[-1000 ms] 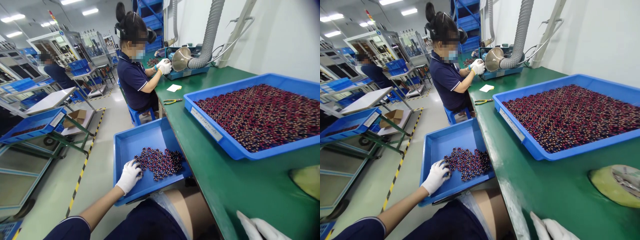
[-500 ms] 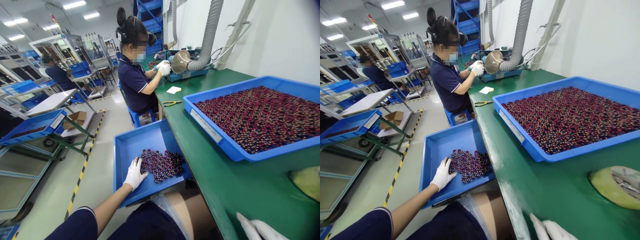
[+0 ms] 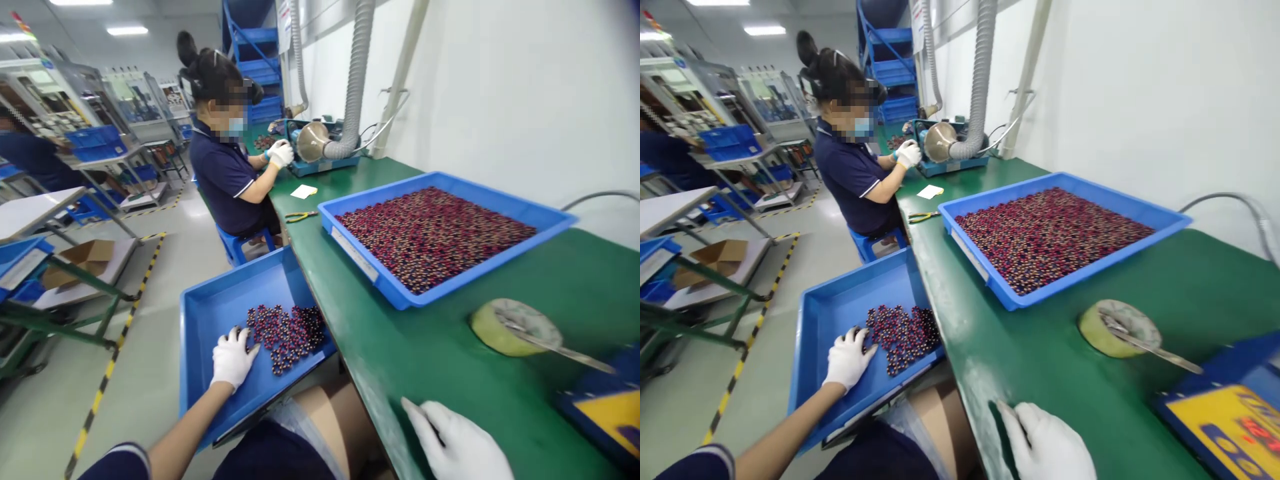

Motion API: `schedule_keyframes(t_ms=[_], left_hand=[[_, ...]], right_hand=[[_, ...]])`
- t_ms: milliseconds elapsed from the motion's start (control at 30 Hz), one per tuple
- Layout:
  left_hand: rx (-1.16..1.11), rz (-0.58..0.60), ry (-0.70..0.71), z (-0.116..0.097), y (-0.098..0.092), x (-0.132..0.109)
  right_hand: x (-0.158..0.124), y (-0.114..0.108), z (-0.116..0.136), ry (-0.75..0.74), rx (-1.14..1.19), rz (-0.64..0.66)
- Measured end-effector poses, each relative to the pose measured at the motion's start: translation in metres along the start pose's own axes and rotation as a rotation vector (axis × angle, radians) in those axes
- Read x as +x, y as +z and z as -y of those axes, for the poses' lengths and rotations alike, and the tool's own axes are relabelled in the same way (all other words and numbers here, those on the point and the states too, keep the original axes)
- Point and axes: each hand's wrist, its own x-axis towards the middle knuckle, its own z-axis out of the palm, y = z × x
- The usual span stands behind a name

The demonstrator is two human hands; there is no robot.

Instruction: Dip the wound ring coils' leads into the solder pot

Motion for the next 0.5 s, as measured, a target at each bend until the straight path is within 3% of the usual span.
schedule_keyframes(t_ms=[267,400,500], left_hand=[[-0.059,0.057,0.128,0.020,-0.005,0.016],[-0.194,0.029,0.112,0.026,-0.006,0.026],[-0.343,-0.041,0.028,0.027,-0.018,0.032]], right_hand=[[0.002,0.000,0.015,0.051,-0.061,-0.055],[0.005,-0.002,0.019,0.060,-0.072,-0.066],[0.006,-0.004,0.020,0.051,-0.051,-0.104]])
